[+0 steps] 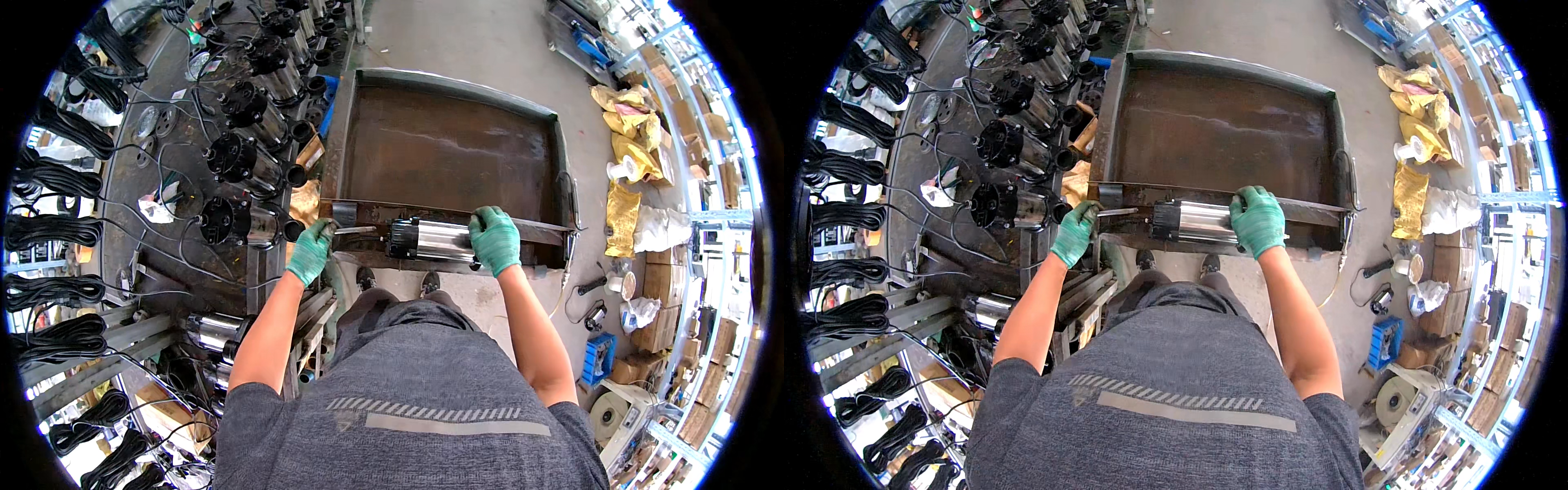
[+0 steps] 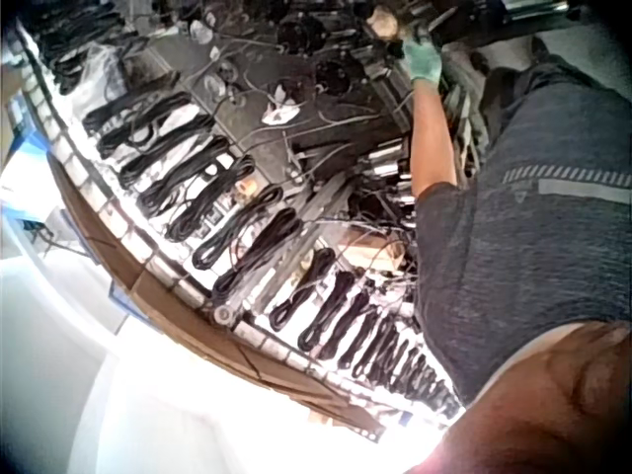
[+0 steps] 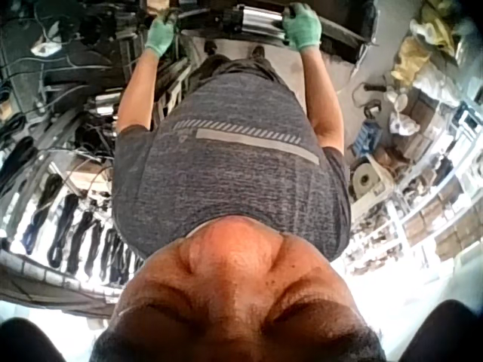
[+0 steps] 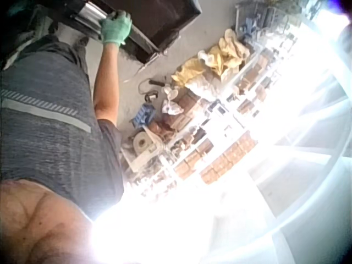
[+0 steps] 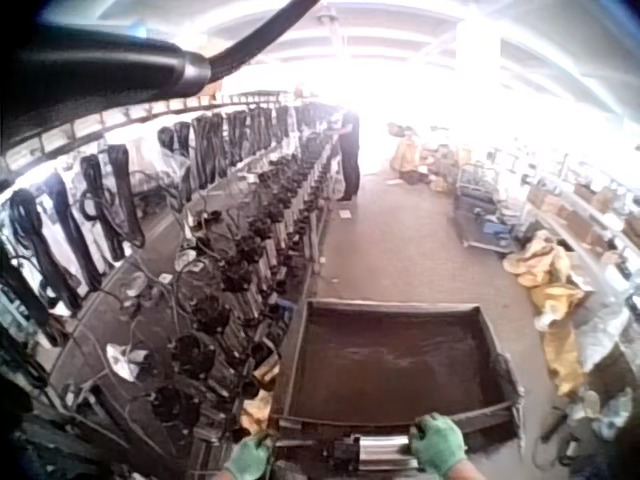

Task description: The person repeatedly picks up cylindrical electrical components from a rack, submerges them in a water-filled tray, and uses a wrench to tighten a fitting on the component. The person then removes the component from the water and returns it to the rack.

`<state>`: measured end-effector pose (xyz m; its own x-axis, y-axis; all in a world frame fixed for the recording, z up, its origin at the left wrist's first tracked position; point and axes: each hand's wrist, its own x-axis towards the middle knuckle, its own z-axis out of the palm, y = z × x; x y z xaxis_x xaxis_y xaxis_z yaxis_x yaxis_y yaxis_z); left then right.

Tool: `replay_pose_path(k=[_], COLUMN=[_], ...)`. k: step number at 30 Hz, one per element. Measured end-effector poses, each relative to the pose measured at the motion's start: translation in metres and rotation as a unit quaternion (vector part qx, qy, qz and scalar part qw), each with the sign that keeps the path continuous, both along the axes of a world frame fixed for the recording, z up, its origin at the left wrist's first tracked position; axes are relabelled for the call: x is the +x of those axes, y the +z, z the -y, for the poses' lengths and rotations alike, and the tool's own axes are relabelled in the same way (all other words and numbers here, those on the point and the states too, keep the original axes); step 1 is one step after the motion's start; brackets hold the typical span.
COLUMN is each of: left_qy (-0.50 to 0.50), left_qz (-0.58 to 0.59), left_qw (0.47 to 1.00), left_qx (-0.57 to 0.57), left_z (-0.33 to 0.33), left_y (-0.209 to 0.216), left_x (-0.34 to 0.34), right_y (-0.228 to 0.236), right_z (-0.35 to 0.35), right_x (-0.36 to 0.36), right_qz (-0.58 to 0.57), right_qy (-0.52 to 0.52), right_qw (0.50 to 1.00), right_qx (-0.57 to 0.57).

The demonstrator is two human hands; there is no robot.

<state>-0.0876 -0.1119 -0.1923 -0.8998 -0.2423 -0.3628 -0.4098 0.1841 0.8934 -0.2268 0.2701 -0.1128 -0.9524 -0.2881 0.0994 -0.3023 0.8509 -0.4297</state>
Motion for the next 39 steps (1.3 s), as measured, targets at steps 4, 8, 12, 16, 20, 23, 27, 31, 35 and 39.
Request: replay_pose_path(k=[4, 8, 12, 16, 20, 23, 27, 31, 35, 39], left_qy=[-0.049, -0.03, 0.021, 0.059, -0.009, -0.13, -0.225, -0.14, -0.081, -0.126], left_qz=[-0.095, 0.034, 0.148, 0.202, 0.123, 0.093, 0.077, 0.09, 0.078, 0.114], left_qw=[0.993, 0.995, 0.968, 0.944, 0.947, 0.976, 0.953, 0.981, 0.988, 0.949], left_qx=[-0.046, 0.092, 0.2, 0.255, 0.296, 0.145, -0.187, -0.095, 0.109, 0.266], left_z=[-0.013, -0.017, -0.018, -0.024, -0.016, -0.006, -0.008, -0.02, -0.014, 0.0], left_y=[-0.014, -0.012, -0.002, 0.001, 0.01, 0.018, 0.014, 0.001, -0.003, 0.004], left_x=[-0.005, -0.011, -0.025, -0.034, -0.029, -0.024, -0.031, -0.029, -0.028, -0.023], right_y=[-0.002, -0.002, -0.002, -0.002, -0.003, -0.004, -0.004, -0.003, -0.001, -0.002], right_z=[-0.001, -0.001, 0.0, 0.0, 0.0, 0.0, 0.0, 0.001, 0.001, 0.001], right_x=[-0.001, -0.001, -0.001, -0.001, -0.003, -0.003, -0.003, -0.003, -0.002, -0.001], right_qz=[0.001, 0.0, 0.007, 0.006, 0.012, 0.014, 0.007, 0.007, 0.009, 0.005], right_qy=[0.002, -0.002, -0.003, -0.006, -0.008, -0.01, -0.007, -0.011, -0.01, -0.009], right_qw=[1.0, 1.0, 1.0, 1.0, 1.0, 0.999, 0.999, 0.999, 0.999, 0.999], right_qx=[0.006, 0.007, 0.013, 0.015, 0.021, 0.028, 0.037, 0.035, 0.046, 0.044])
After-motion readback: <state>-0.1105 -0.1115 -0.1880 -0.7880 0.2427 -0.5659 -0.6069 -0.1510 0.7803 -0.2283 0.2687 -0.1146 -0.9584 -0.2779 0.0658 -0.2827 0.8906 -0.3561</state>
